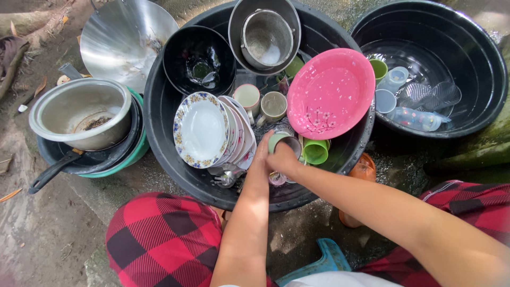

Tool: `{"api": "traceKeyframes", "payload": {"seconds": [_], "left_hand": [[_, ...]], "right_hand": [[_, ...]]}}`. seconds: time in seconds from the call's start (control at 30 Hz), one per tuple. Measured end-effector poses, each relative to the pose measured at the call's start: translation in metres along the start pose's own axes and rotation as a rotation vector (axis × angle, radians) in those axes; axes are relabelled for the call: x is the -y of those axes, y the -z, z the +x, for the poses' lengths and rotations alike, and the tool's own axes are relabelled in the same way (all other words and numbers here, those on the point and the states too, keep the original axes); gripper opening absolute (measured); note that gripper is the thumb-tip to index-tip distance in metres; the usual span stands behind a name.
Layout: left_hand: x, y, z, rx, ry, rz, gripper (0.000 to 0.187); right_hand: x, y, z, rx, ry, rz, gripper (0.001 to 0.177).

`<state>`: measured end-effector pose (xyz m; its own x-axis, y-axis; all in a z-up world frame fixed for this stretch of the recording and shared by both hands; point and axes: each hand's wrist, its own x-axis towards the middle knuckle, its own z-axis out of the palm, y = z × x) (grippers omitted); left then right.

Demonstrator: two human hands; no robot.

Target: The person washes a variety of dishes, including plates, bowls, cups, and utensils, by scrubbing them with a sponge in a soapy basin and rinsing them in a separate water basin.

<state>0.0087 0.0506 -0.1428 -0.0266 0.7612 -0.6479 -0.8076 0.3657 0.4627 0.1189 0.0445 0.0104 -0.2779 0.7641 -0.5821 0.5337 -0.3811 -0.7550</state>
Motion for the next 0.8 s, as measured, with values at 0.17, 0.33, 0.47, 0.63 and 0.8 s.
{"api": "traceKeyframes", "payload": {"seconds": [0.17,0.33,0.47,0.63,0.8], "left_hand": [[-0.003,-0.014,-0.022,0.04,0.082,-0.257,0.051],[-0.012,-0.025,-0.046,-0.017,-0.079,-0.047,0.051],[-0.009,-0.024,-0.058,0.059,0.021,-0.212,0.057],[-0.006,-0.019,-0.057,0.068,0.086,-0.146,0.056],[0.001,-0.029,-0.043,0.038,0.152,-0.106,0.059]], "right_hand": [[-0.034,0.057,0.023,0.132,1.289,-1.287,0.021],[-0.023,0.037,0.03,0.079,0.904,-1.19,0.03],[0.008,0.023,0.016,0.157,0.427,-0.848,0.03],[-0.001,0.052,0.006,0.335,0.819,-1.291,0.028],[0.037,0.057,0.002,0.441,0.728,-1.495,0.026]]}}
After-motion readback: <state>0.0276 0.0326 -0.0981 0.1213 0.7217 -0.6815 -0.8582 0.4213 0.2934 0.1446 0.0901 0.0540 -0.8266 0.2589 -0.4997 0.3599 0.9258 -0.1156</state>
